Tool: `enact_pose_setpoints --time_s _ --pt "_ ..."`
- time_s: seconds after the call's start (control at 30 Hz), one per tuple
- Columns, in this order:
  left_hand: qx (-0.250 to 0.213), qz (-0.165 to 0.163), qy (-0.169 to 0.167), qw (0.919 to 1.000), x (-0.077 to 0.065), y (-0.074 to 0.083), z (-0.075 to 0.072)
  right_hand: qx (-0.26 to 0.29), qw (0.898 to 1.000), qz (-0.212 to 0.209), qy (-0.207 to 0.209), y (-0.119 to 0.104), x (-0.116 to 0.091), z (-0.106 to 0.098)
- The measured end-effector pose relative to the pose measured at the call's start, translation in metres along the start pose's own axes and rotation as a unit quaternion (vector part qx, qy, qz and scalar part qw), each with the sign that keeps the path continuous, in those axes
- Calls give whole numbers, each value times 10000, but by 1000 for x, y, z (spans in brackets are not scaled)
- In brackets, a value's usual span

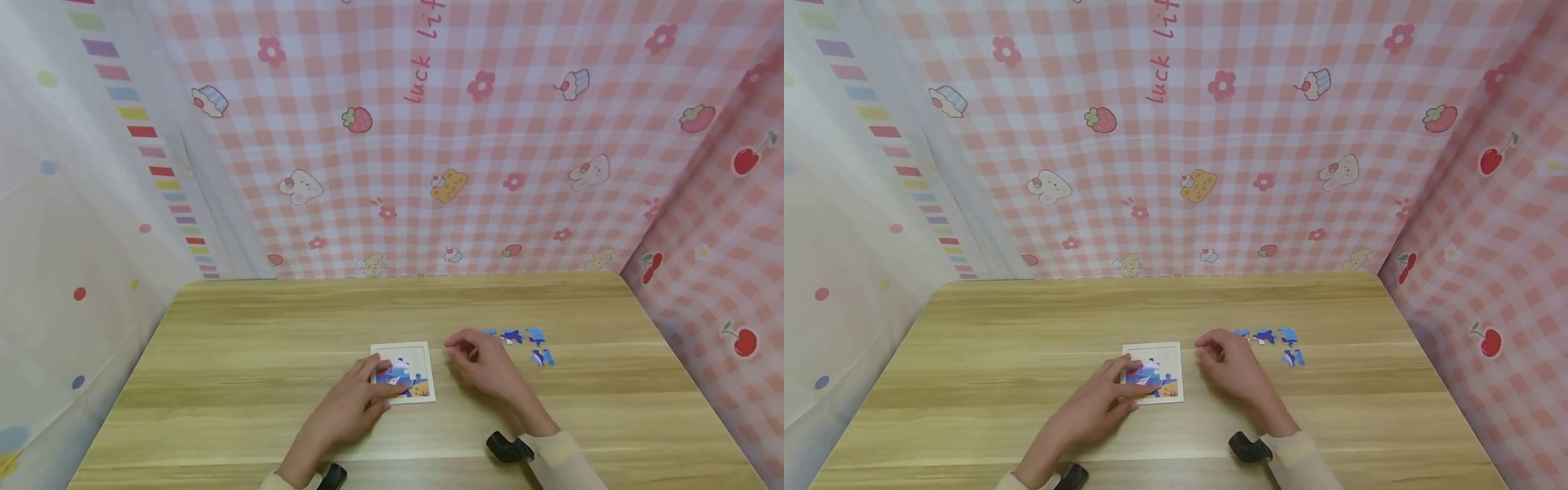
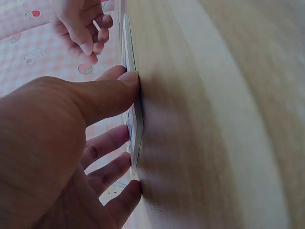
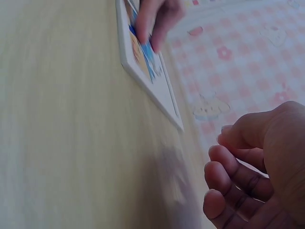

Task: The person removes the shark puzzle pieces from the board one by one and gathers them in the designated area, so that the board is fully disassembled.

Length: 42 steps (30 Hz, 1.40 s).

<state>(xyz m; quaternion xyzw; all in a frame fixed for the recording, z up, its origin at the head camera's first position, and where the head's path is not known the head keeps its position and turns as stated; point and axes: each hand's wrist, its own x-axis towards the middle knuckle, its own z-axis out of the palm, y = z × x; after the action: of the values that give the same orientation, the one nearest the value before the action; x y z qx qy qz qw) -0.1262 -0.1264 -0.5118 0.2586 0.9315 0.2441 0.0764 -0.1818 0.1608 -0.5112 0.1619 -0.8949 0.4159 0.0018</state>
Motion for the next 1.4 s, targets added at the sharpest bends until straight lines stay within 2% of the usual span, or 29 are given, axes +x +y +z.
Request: enact_pose_setpoints --time_s 0.33,0.57,0.77,1.03,1.4 --pt "25 -44 5 10000 1 -1 0 233 9986 -280 -390 -16 6 25" --pt "128 13 8 9999 1 -2 1 204 9978 -243 -583 -26 8 41" --pt "146 118 104 9998 0 -1 1 -40 9986 -341 -407 -29 7 52" --pt "64 151 126 9998 0 0 -1 -288 9985 -355 -311 -34 5 54" --pt "210 229 184 9993 1 -1 1 -426 9988 -174 -163 -37 4 57"
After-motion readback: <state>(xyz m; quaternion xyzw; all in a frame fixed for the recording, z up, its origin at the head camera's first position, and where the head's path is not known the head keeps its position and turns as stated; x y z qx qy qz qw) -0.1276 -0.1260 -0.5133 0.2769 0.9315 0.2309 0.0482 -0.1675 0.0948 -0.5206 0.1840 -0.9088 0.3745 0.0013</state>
